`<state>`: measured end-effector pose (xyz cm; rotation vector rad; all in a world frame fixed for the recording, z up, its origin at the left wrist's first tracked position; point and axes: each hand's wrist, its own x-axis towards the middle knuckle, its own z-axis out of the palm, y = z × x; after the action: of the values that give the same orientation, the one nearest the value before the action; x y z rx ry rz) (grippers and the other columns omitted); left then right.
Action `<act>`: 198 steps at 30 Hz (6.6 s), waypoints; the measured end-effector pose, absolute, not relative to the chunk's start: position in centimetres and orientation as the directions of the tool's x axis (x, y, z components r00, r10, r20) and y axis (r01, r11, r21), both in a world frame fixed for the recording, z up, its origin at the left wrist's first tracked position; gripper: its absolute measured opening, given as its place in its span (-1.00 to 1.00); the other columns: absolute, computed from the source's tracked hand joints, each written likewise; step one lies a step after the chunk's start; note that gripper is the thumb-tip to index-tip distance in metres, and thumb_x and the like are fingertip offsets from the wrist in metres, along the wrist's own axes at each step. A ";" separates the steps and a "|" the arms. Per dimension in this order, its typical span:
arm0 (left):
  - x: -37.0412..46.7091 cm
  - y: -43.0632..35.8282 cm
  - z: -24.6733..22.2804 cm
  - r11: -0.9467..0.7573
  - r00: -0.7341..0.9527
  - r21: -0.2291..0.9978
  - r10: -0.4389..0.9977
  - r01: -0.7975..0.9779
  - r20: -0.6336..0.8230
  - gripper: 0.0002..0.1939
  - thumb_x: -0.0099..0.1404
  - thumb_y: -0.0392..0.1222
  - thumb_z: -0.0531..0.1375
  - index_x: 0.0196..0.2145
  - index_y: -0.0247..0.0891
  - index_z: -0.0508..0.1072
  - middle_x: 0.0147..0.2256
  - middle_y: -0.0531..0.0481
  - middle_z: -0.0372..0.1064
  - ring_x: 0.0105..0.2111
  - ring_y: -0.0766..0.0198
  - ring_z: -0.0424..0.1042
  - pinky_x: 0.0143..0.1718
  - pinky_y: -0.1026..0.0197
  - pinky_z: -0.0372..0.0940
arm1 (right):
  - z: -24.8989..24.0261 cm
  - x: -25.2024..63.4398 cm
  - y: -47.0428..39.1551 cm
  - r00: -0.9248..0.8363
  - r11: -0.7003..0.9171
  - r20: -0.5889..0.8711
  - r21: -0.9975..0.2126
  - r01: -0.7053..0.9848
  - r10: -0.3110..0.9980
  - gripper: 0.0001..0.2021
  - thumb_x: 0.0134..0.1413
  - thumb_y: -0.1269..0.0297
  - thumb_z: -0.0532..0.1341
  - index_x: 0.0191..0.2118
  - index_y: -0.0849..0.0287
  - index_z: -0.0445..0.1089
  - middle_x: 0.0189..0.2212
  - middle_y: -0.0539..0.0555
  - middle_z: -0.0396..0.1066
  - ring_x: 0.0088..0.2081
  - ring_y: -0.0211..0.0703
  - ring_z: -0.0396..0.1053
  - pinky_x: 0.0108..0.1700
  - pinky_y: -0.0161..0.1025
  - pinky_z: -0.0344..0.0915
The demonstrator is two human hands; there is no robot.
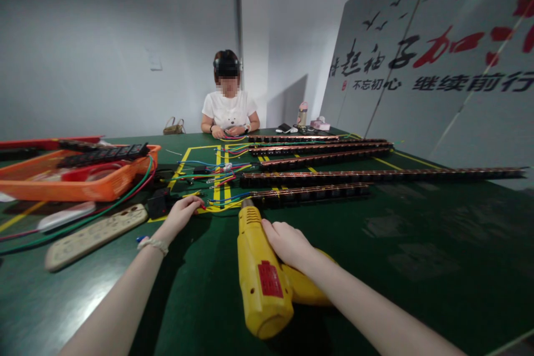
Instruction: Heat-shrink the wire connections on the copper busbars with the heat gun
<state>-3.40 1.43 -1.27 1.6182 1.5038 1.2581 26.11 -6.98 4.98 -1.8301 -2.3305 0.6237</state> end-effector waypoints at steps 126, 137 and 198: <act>-3.6 1.0 -0.7 -0.168 -0.153 0.895 0.956 0.414 0.250 -0.54 -0.05 0.16 0.16 -0.38 -0.32 0.47 -0.43 -0.05 0.42 -0.51 0.28 0.32 -0.46 0.26 0.26 | 5.6 21.3 -7.2 -0.454 0.403 -0.153 -0.278 0.872 0.878 -0.55 0.23 0.18 -0.20 0.00 0.22 0.31 -0.14 0.26 0.40 -0.11 0.08 0.34 -0.15 -0.05 0.21; -3.9 1.5 -1.5 -0.215 -0.136 0.874 0.944 0.436 0.300 -0.60 0.00 0.10 0.14 -0.38 -0.30 0.47 -0.38 -0.06 0.45 -0.43 0.21 0.38 -0.36 0.23 0.27 | 5.2 17.1 -6.1 -0.496 0.431 -0.115 -0.355 0.829 0.861 -0.42 0.25 0.10 -0.31 -0.11 0.25 0.39 -0.15 0.27 0.42 -0.09 0.07 0.36 -0.13 -0.04 0.24; -3.7 2.0 -2.0 -0.261 -0.135 0.865 0.928 0.430 0.347 -0.73 0.08 -0.07 0.09 -0.39 -0.30 0.46 -0.41 -0.05 0.43 -0.45 0.25 0.37 -0.37 0.23 0.25 | 5.1 16.8 -5.9 -0.469 0.409 -0.105 -0.350 0.843 0.877 -0.43 0.24 0.09 -0.31 -0.11 0.22 0.38 -0.18 0.27 0.42 -0.13 0.09 0.36 -0.17 -0.07 0.21</act>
<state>-3.65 1.97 -1.95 1.6653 1.5185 1.3864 16.81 -5.94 5.11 -1.5646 -2.5561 0.5483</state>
